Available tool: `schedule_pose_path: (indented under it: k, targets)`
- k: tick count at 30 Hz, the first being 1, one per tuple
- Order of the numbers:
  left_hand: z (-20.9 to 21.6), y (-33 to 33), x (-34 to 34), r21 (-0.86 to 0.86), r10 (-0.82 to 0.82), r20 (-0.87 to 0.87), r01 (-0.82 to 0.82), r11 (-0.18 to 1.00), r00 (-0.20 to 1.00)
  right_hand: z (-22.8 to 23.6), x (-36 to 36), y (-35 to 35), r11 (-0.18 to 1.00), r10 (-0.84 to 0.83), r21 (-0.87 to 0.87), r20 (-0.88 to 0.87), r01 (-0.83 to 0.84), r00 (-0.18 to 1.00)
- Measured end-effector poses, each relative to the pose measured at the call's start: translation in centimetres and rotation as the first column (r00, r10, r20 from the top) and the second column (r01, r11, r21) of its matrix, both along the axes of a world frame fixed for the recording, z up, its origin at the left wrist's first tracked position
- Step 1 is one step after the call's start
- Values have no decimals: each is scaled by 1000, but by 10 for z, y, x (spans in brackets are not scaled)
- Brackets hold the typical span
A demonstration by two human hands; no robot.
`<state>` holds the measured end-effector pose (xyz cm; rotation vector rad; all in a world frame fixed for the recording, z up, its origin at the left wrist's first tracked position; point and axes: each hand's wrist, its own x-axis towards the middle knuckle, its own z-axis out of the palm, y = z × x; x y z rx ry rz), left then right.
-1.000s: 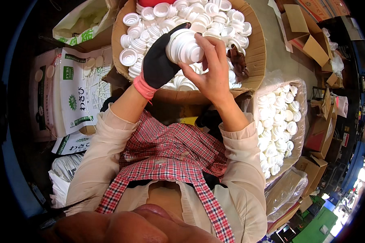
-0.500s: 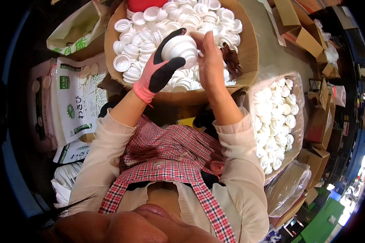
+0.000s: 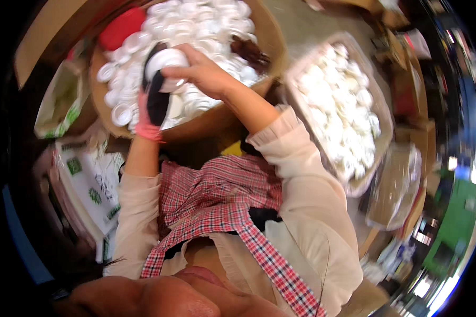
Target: The person sits on the floor and repeatedly picks up small white plastic cups from a large cardboard box. They wipe the inside of each cup with a dark cloth and then place it into a second box. The person continues this repetitive process throughout the clip.
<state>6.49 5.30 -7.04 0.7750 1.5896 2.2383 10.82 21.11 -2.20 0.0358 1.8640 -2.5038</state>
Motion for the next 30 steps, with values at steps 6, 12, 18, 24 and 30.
schedule_pose_path:
  k: [6, 12, 18, 24, 30]
  targets:
    - [16, 13, -3, 73, -127, 113, 119, 990, 986, -12, 99, 158, 784, -581, 232, -55, 576, 812]
    - [17, 9, -6, -118, -84, 225, 113, 987, 971, -121, 289, 353, 108, -994, 886, 103, 450, 35]
    - [6, -5, -22, -48, 34, 319, -20, 999, 947, -156, 290, 369, -274, -884, 949, -313, 158, 347]
    - [18, -19, -42, 111, 166, 407, -229, 967, 898, -48, 83, 199, 497, -301, 841, -62, 212, 952]
    - [22, -57, -59, 224, 329, 329, -411, 884, 885, -88, -55, 31, 296, 310, 929, 127, -222, 942]
